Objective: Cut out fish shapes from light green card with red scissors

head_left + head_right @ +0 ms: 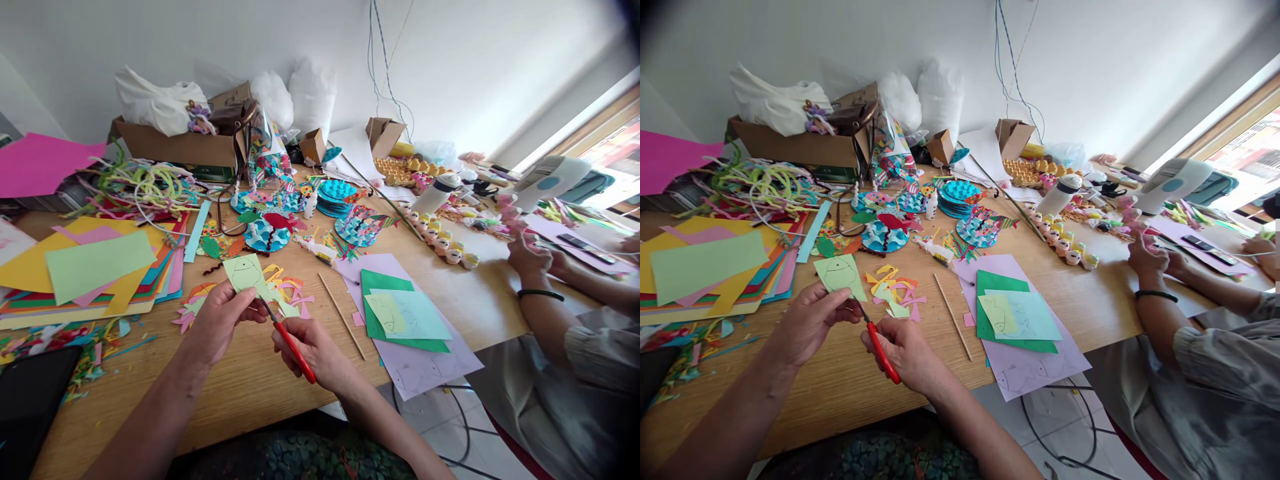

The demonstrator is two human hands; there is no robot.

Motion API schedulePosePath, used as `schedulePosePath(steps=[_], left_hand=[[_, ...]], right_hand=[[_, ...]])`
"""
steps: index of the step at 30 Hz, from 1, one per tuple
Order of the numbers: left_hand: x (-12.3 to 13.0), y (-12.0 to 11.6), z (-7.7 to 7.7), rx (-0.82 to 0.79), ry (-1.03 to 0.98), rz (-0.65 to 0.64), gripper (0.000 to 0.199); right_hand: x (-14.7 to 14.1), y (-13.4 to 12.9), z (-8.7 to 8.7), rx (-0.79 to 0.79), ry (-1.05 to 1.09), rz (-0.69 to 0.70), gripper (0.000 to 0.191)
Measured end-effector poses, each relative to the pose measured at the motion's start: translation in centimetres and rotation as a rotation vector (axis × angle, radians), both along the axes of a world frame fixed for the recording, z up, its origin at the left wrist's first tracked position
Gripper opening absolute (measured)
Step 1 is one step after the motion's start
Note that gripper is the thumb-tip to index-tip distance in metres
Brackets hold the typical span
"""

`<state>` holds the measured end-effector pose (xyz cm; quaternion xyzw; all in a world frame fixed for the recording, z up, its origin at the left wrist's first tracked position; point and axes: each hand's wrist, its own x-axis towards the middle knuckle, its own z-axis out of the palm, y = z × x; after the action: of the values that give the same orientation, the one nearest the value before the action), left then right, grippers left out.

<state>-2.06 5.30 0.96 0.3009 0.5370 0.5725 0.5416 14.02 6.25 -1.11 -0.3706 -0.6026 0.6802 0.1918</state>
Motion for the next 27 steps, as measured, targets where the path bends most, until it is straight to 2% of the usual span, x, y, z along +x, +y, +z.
schedulePosePath(steps=[12,21,27], left_hand=[[-0.19,0.07,-0.47,0.012,-0.041,-0.033,0.018],[-0.46,-0.04,-0.78,0.050,0.013,-0.013,0.017],[-0.63,-0.11,-1.02,0.043,0.032,-0.065,0.016]], right_hand=[[0.25,0.00,-0.32,0.125,-0.061,-0.002,0.032],[0.31,0.12,-0.38,0.168,-0.101,-0.003,0.033],[0.30,0.17,-0.35,0.203,-0.125,0.007,0.032]])
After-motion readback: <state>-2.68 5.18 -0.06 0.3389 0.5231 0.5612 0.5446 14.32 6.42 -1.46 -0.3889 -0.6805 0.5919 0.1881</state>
